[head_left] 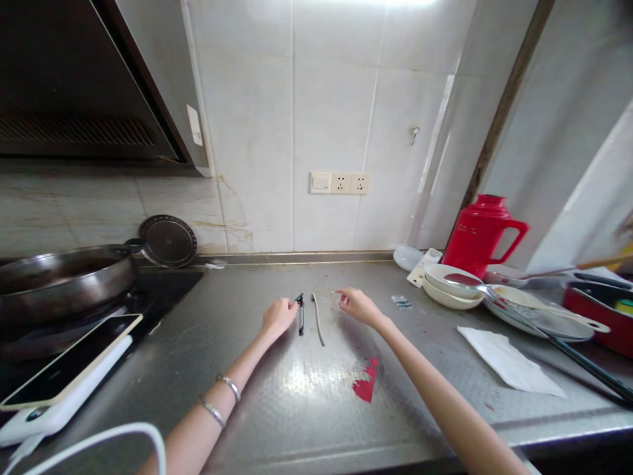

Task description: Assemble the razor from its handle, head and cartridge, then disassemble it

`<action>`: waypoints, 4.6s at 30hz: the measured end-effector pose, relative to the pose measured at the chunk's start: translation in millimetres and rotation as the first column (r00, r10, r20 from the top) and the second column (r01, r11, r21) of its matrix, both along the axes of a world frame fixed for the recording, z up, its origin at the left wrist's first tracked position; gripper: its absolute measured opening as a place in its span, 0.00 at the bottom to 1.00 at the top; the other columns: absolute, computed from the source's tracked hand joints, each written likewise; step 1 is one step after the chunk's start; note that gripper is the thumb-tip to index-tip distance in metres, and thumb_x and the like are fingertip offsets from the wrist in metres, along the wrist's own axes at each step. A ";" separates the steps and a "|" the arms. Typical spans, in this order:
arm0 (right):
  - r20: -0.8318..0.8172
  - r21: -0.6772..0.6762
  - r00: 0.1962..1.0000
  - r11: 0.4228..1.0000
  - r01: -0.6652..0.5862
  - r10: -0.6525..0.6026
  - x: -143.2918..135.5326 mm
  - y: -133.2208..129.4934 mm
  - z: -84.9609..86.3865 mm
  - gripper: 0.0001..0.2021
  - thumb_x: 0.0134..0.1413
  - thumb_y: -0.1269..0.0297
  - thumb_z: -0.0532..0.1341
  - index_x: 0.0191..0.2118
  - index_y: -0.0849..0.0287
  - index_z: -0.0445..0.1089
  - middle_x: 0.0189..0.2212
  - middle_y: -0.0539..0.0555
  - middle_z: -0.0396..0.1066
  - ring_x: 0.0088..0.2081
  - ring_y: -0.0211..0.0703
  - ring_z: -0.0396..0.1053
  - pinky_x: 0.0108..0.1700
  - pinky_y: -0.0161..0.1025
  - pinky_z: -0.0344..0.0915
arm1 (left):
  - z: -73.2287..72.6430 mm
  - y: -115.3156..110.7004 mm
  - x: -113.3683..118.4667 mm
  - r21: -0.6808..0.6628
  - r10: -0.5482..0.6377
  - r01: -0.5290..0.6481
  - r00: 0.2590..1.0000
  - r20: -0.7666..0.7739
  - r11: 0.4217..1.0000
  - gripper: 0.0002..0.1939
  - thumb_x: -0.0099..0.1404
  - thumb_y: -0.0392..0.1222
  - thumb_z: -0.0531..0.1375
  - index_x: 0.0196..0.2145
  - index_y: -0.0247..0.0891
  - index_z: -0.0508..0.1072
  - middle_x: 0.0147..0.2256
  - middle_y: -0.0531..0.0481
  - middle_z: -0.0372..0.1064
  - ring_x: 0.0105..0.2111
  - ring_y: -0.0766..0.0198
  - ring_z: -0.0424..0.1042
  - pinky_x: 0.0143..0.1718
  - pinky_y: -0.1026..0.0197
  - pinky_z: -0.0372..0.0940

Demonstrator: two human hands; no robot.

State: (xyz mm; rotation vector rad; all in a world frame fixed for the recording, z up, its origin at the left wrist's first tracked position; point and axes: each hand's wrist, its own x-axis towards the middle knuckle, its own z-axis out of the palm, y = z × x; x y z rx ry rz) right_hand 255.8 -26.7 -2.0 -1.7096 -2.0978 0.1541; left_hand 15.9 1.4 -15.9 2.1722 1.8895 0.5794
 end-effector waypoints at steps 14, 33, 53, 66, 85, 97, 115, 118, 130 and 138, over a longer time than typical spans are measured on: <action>0.185 -0.284 0.966 0.932 0.226 -0.178 192.6 -5.8 12.0 0.35 0.31 0.81 0.61 0.54 0.61 0.63 0.53 0.62 0.62 0.55 0.49 0.59 0.54 0.39 0.52 | 17.6 13.6 -16.9 0.086 -0.073 0.057 0.977 0.199 0.995 0.14 0.57 0.43 0.50 0.17 0.36 0.65 0.18 0.52 0.64 0.23 0.67 0.63 0.25 0.67 0.51; 0.186 -0.321 0.975 0.930 0.178 -0.122 204.0 11.2 -0.8 0.36 0.33 0.76 0.61 0.56 0.59 0.60 0.48 0.59 0.68 0.47 0.51 0.66 0.47 0.38 0.61 | 39.8 10.2 -20.0 0.166 -0.194 0.154 0.946 0.261 0.974 0.13 0.56 0.44 0.52 0.19 0.35 0.68 0.20 0.51 0.67 0.24 0.65 0.65 0.27 0.65 0.54; 0.143 -0.086 0.912 0.922 -0.376 0.385 27.6 -19.1 52.3 0.38 0.37 0.71 0.62 0.59 0.57 0.53 0.46 0.56 0.67 0.48 0.48 0.62 0.47 0.40 0.59 | 37.9 -19.0 61.9 0.249 -0.540 0.556 0.830 -0.135 0.793 0.27 0.49 0.57 0.61 0.42 0.37 0.71 0.38 0.45 0.67 0.40 0.55 0.64 0.42 0.57 0.60; 0.104 -0.004 0.936 0.941 -0.337 0.336 20.2 -20.6 38.0 0.40 0.40 0.69 0.62 0.62 0.58 0.47 0.57 0.61 0.55 0.56 0.51 0.54 0.53 0.46 0.55 | 17.3 5.3 59.5 0.201 -0.487 0.511 0.859 -0.157 0.836 0.24 0.48 0.55 0.63 0.39 0.37 0.73 0.39 0.44 0.63 0.44 0.54 0.60 0.45 0.57 0.58; 0.047 -0.030 0.972 0.973 -0.228 0.230 53.8 -13.6 -3.0 0.38 0.41 0.70 0.59 0.61 0.56 0.48 0.60 0.62 0.46 0.59 0.51 0.49 0.57 0.47 0.51 | 4.1 24.7 65.5 0.087 -0.463 0.498 0.847 -0.261 0.863 0.21 0.49 0.56 0.60 0.35 0.40 0.74 0.40 0.43 0.59 0.47 0.49 0.56 0.46 0.52 0.55; 0.118 0.054 0.993 0.999 0.004 -0.010 67.9 18.4 -31.4 0.23 0.52 0.69 0.51 0.55 0.67 0.59 0.54 0.64 0.61 0.56 0.48 0.56 0.56 0.44 0.52 | 2.3 26.5 23.3 0.270 -0.321 0.345 0.938 -0.130 0.899 0.19 0.60 0.48 0.52 0.46 0.37 0.67 0.42 0.44 0.59 0.46 0.56 0.57 0.48 0.56 0.54; 0.190 0.022 0.964 0.982 0.187 -0.188 72.9 25.2 -59.8 0.21 0.58 0.60 0.44 0.53 0.58 0.63 0.57 0.57 0.57 0.58 0.47 0.53 0.57 0.50 0.49 | -29.8 34.1 -69.7 0.099 -0.051 0.078 0.966 -0.253 0.992 0.23 0.65 0.47 0.42 0.54 0.39 0.62 0.60 0.43 0.50 0.60 0.49 0.44 0.56 0.43 0.45; 0.188 0.020 0.964 0.982 0.188 -0.188 72.9 24.5 -59.4 0.22 0.58 0.60 0.44 0.54 0.59 0.62 0.57 0.59 0.57 0.58 0.48 0.53 0.57 0.50 0.49 | -31.8 35.2 -71.3 0.097 -0.050 0.076 0.968 -0.247 0.992 0.23 0.65 0.48 0.42 0.54 0.39 0.62 0.59 0.42 0.51 0.60 0.49 0.45 0.56 0.43 0.46; 0.174 0.025 0.966 0.982 0.188 -0.190 72.7 23.0 -58.5 0.21 0.57 0.61 0.45 0.54 0.57 0.63 0.57 0.57 0.57 0.59 0.48 0.52 0.57 0.51 0.49 | -31.6 33.7 -72.7 0.097 -0.056 0.081 0.969 -0.240 0.992 0.23 0.65 0.46 0.43 0.54 0.40 0.62 0.58 0.42 0.54 0.59 0.50 0.50 0.55 0.46 0.48; 0.171 0.050 0.967 0.982 0.184 -0.190 72.7 22.8 -58.7 0.21 0.57 0.59 0.45 0.53 0.59 0.64 0.56 0.57 0.58 0.58 0.47 0.54 0.57 0.49 0.49 | -6.5 14.6 -54.4 0.300 -0.011 0.099 0.959 -0.283 0.949 0.16 0.63 0.40 0.46 0.41 0.35 0.69 0.46 0.38 0.65 0.51 0.53 0.59 0.50 0.53 0.55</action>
